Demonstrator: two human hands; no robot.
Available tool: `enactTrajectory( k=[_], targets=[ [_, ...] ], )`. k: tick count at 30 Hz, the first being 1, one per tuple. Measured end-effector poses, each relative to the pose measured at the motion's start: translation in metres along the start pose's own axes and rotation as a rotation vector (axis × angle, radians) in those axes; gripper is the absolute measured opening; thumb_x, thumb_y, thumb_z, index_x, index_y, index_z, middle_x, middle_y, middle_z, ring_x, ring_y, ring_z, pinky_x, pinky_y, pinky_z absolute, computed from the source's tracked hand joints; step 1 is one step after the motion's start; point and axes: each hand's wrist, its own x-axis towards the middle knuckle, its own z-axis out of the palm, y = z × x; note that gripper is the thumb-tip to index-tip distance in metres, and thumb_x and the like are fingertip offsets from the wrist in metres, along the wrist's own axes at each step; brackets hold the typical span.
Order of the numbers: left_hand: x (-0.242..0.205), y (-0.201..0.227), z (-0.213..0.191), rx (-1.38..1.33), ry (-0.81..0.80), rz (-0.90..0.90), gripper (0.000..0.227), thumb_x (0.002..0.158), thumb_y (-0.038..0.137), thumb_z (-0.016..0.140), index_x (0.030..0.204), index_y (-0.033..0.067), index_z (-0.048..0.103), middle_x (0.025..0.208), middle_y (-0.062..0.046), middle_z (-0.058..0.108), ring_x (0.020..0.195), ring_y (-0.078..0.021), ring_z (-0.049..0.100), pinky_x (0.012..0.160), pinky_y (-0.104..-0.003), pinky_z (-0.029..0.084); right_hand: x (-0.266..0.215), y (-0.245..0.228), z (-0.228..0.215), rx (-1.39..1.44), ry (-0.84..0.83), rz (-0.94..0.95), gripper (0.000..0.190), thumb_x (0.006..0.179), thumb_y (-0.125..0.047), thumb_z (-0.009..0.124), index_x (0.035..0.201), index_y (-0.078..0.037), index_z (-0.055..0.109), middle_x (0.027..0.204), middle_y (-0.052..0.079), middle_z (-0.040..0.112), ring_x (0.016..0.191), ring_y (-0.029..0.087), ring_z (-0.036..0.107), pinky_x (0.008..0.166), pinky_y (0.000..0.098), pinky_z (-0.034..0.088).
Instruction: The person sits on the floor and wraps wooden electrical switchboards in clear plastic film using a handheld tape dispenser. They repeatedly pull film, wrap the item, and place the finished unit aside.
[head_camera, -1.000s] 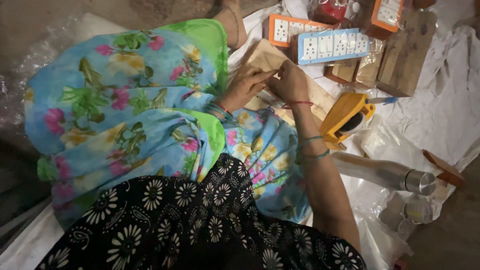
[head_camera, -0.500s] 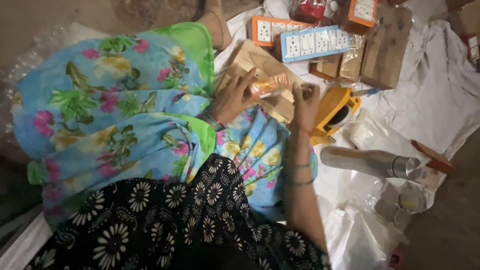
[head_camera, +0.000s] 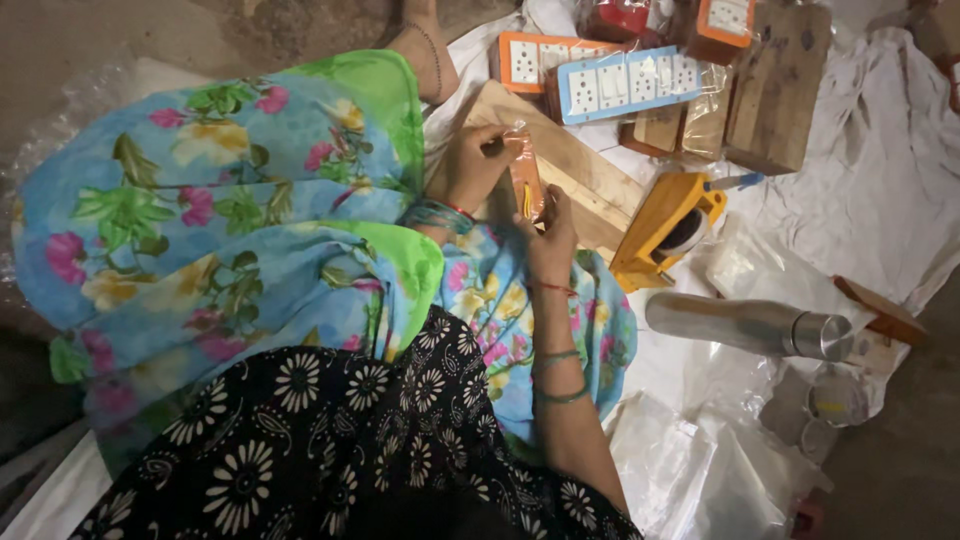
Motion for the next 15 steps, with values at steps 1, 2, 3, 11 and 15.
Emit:
enactTrajectory(
  k=[1,2,3,11,15],
  targets=[
    [0.001,0.005,0.001,-0.027,0.004,-0.047,0.027,0.08,0.022,0.081,0.098,0.0022,0.079,0.083,-0.009,0.078,0.073,-0.0167,0.074,0.069,-0.029,0.057,-0.001,-0.001,0.0,0.018,-0.01,-0.028,0.07,0.083,0.001,0.078,0.146,-0.001,0.046,0.137,0.014,0.064,0.118,0.019,0.064,0.091,0.0304,0.054],
    [0.004,0.009,0.002,-0.019,0.013,-0.07,0.027,0.079,0.022,0.082,0.098,0.003,0.08,0.083,-0.009,0.078,0.072,-0.0173,0.074,0.069,-0.03,0.057,0.0,-0.002,-0.001,0.035,-0.018,-0.058,0.07,0.084,0.003,0.077,0.146,-0.001,0.045,0.139,0.014,0.063,0.122,0.019,0.063,0.092,0.03,0.053],
    [0.007,0.014,0.004,-0.012,0.021,-0.093,0.027,0.078,0.023,0.083,0.097,0.0038,0.08,0.083,-0.009,0.078,0.072,-0.018,0.073,0.068,-0.03,0.057,0.001,-0.002,-0.002,-0.005,-0.012,-0.009,0.07,0.083,0.002,0.078,0.146,-0.001,0.047,0.136,0.014,0.065,0.115,0.02,0.063,0.09,0.0299,0.053],
    [0.012,0.055,-0.029,0.504,-0.171,0.238,0.022,0.091,0.027,0.077,0.1,0.0071,0.079,0.088,-0.018,0.07,0.093,-0.0369,0.063,0.089,-0.047,0.049,0.021,0.038,-0.011,0.109,-0.032,0.02,0.075,0.075,0.001,0.078,0.146,0.0,0.054,0.14,0.016,0.065,0.126,0.024,0.062,0.107,0.0352,0.05],
    [0.015,0.092,-0.046,0.652,-0.357,0.541,0.028,0.085,0.026,0.077,0.103,0.0048,0.076,0.101,-0.014,0.071,0.101,-0.0325,0.064,0.103,-0.052,0.041,0.047,0.044,-0.032,-0.52,-0.179,0.167,0.074,0.082,-0.022,0.082,0.149,-0.012,0.051,0.135,0.012,0.065,0.122,0.022,0.063,0.106,0.0355,0.048]
  ],
)
